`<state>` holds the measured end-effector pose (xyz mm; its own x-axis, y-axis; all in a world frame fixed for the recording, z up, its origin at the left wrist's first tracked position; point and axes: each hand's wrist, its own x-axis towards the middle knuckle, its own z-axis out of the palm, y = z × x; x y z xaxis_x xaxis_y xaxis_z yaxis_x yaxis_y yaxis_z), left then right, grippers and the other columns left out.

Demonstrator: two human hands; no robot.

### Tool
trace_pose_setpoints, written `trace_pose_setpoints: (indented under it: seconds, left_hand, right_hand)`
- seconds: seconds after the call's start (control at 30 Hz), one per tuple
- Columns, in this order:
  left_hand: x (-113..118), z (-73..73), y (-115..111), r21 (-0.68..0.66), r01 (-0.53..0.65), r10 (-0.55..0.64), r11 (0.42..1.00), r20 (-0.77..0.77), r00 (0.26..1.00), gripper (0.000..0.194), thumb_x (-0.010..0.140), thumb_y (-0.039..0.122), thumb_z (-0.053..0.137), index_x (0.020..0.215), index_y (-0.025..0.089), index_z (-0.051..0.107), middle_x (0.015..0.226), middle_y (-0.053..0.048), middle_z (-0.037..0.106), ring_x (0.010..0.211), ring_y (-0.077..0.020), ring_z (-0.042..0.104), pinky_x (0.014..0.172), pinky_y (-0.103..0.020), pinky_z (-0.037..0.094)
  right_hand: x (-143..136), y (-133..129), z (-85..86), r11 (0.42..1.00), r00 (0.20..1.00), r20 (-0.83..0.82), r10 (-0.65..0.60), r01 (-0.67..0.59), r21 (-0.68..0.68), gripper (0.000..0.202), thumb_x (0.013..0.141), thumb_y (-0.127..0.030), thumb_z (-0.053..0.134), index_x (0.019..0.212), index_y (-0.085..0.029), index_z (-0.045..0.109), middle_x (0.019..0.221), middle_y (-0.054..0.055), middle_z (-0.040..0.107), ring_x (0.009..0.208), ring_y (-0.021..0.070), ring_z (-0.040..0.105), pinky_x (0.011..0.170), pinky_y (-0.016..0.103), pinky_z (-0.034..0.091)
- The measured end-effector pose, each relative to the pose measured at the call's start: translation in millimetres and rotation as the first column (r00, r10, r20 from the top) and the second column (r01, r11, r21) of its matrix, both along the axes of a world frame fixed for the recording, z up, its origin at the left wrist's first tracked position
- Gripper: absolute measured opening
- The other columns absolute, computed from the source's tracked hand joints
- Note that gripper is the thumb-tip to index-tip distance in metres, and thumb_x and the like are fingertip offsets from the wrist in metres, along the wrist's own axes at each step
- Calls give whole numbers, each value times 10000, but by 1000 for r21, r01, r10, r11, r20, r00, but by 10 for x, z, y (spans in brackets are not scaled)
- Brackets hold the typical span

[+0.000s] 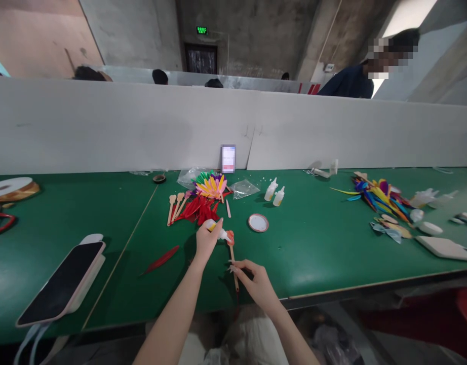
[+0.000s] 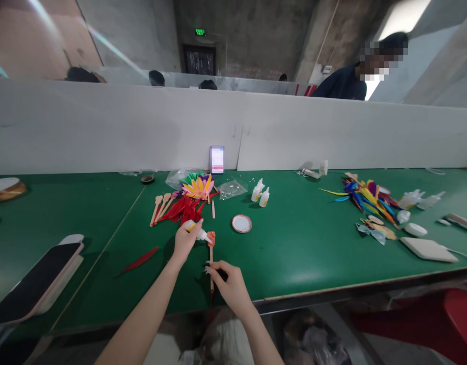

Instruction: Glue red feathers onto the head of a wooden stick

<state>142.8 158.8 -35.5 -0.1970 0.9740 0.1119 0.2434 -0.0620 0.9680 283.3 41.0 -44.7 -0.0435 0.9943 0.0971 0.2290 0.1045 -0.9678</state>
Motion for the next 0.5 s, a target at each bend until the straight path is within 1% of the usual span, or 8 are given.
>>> trace_pose_setpoints:
  seconds: [0.13,0.2,0.27,0.3,0.37,0.43,0.5]
  left_hand:
    - [11,16,-2,-4,-15,15,1000,83,996,359,689,505,610,570,184,501,534,21,539,507,-114,510,473,-201,384]
    - [24,21,-10,3,30,-30,1000,73,997,357,676,494,626,558,184,492,516,27,519,488,-107,493,464,-199,377]
    - [35,26,-21,13,75,-75,997,31,997,354,665,486,640,552,186,491,507,31,508,479,-104,479,458,-198,370]
    - [36,29,-25,20,77,-77,997,9,997,351,662,483,644,553,187,493,508,31,508,482,-104,476,461,-198,368]
    - [32,40,-29,35,48,-48,998,-10,999,357,665,482,643,543,190,478,506,34,501,490,-104,471,471,-198,368]
    - [25,52,-30,47,13,-14,999,16,1000,370,679,484,630,532,194,453,499,41,484,488,-100,463,474,-196,366]
    - [28,60,-33,57,17,-20,998,46,999,381,692,486,618,526,194,438,494,46,469,481,-95,452,473,-194,364]
  right_hand:
    - [3,-4,11,1000,1000,-4,4,-4,0,183,828,-320,561,813,-186,685,920,65,718,882,215,656,794,304,489]
    - [4,-4,12,1000,1000,-1,6,-6,-2,182,830,-319,559,811,-187,684,923,66,718,878,215,657,791,306,490]
    - [4,-4,8,1000,1000,-3,6,-6,1,181,828,-320,561,816,-188,684,920,66,718,877,216,657,788,306,491]
    - [4,-4,6,1000,1000,-6,5,-5,4,182,828,-323,561,813,-188,683,915,65,718,878,216,657,788,305,491]
    - [1,-6,3,1000,1000,-10,2,-2,8,184,828,-326,561,806,-189,682,907,63,719,879,217,657,788,304,491]
    - [-2,-8,6,1000,1000,-10,-2,2,6,184,827,-327,561,805,-190,682,906,63,719,874,215,657,787,304,491]
    - [-5,-10,13,1000,1000,-5,-3,3,3,182,825,-325,564,807,-190,684,909,64,719,877,215,656,787,302,489]
